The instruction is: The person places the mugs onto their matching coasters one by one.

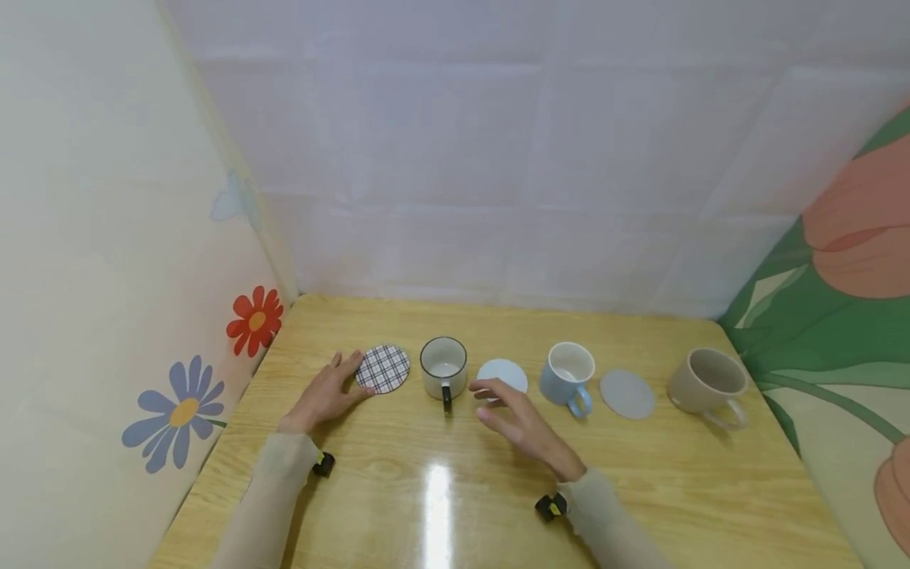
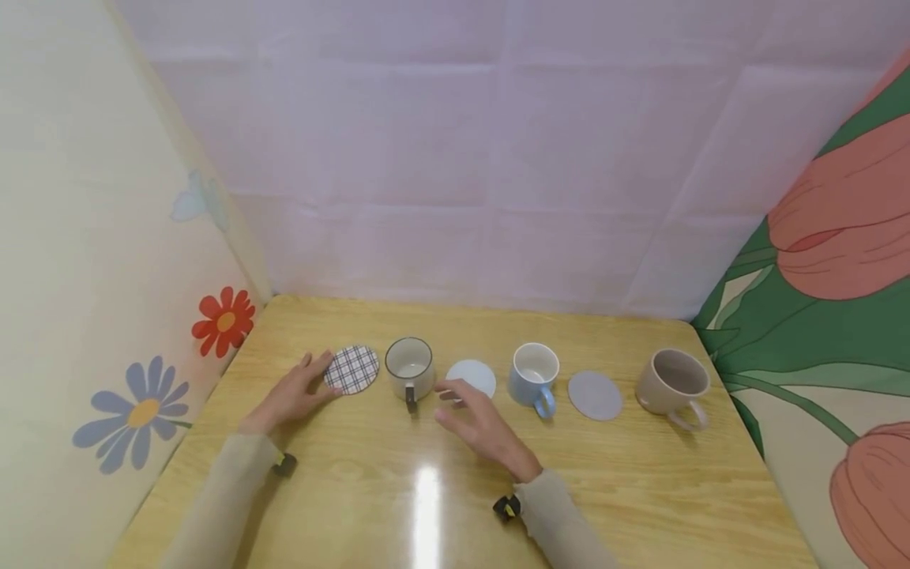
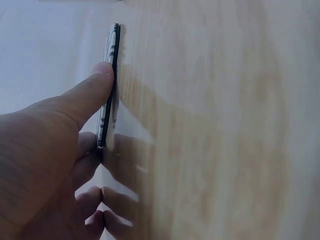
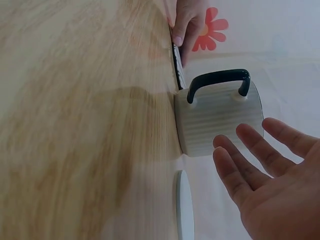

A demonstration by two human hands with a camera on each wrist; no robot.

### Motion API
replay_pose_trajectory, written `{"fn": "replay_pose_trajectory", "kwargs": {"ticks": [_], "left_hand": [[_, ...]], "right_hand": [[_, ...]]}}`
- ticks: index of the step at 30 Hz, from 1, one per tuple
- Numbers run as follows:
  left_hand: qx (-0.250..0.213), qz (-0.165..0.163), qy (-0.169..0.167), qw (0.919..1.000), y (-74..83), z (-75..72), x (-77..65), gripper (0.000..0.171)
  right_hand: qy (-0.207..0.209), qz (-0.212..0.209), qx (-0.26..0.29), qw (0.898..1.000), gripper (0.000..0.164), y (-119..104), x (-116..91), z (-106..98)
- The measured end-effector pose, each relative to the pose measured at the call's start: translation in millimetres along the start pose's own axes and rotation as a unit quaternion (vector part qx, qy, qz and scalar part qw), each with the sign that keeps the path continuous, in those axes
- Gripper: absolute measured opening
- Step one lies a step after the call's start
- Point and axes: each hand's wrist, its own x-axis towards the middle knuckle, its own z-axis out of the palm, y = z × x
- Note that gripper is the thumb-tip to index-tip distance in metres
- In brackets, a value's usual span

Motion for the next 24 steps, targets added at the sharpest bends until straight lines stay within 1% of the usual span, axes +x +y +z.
{"fn": "replay_pose_trajectory", "kwargs": {"ticks": [11, 16, 19, 24], "left_hand": [[0.000, -0.001, -0.002, 1.0000, -0.9, -0.4, 0.2, 0.085], [-0.004, 0.005, -0.001, 1.0000, -3.4, 0.9, 0.6, 0.085], [-0.007, 0.005, -0.004, 1.0000, -5.8, 1.7, 0.9, 0.085], [-0.010, 0.002, -0.002, 0.9999, -6.8, 2.3, 3.7, 0.084]], "right_hand": [[-0.018, 0.008, 0.012, 1.000, 0.045, 0, 3, 9], [-0.020, 0.029, 0.014, 0.999, 0.046, 3, 3, 11], [-0.028, 0.044, 0.018, 0.998, 0.047, 4, 3, 12], [-0.046, 0.050, 0.027, 0.997, 0.050, 6, 5, 12]]}}
